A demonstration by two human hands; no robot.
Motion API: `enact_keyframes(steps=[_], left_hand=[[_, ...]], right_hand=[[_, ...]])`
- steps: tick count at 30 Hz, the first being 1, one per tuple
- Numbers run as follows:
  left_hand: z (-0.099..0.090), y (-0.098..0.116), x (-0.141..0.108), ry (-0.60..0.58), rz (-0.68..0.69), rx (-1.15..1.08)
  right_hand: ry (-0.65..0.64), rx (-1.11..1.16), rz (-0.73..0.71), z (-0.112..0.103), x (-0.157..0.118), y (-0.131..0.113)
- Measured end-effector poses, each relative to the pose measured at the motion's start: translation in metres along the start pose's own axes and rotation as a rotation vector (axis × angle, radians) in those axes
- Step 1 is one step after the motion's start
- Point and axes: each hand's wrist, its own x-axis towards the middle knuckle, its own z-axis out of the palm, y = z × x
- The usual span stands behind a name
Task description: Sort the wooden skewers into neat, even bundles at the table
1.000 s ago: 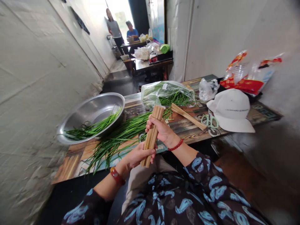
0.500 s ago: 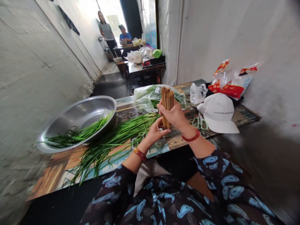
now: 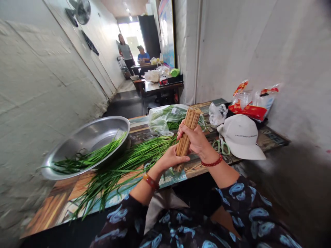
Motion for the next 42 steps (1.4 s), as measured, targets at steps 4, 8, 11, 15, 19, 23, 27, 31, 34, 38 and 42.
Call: enact_keyframes(steps=[4,8,11,15,19,23,27,31,34,38,42], left_hand=[[-0.005,0.005,-0.025,-0.17,-0.14,-0.314],[-0.008,-0.002,-0.036,-0.187,-0.16,-0.375],[-0.008,-0.003,-0.029,-0.094,-0.123,-0.266],[-0.004,-0.006,-0.005,-0.02,-0.045,-0.17],[0.001,-0.025,0.021,0.036,0.049,-0.102],[0.002,-0.043,0.033,0.032,0.08,-0.101],[-0.001,-0.046,0.033,-0.024,0.055,-0.064],[-0.003,-0.043,0.031,-0.054,0.053,-0.069],[-0.004,-0.042,0.033,-0.06,0.048,-0.077],[-0.004,-0.039,0.034,-0.085,0.03,-0.039],[0.004,-0.023,0.024,-0.116,-0.033,-0.112]], right_hand=[[-0.042,0.164,0.129,0.012,-0.009,0.008],[-0.084,0.201,0.205,0.02,-0.012,0.022],[-0.167,0.111,0.138,0.02,-0.009,0.02],[-0.2,-0.086,0.103,0.011,-0.005,0.005],[-0.236,-0.2,0.125,-0.007,-0.004,-0.005],[-0.254,-0.26,0.153,-0.024,-0.003,0.001],[-0.326,-0.229,0.178,-0.031,-0.001,0.006],[-0.391,-0.199,0.18,-0.03,0.001,0.003],[-0.366,-0.258,0.167,-0.03,0.002,0.002],[-0.323,-0.238,0.155,-0.031,0.005,0.005],[-0.255,-0.103,0.174,-0.025,0.009,0.0]])
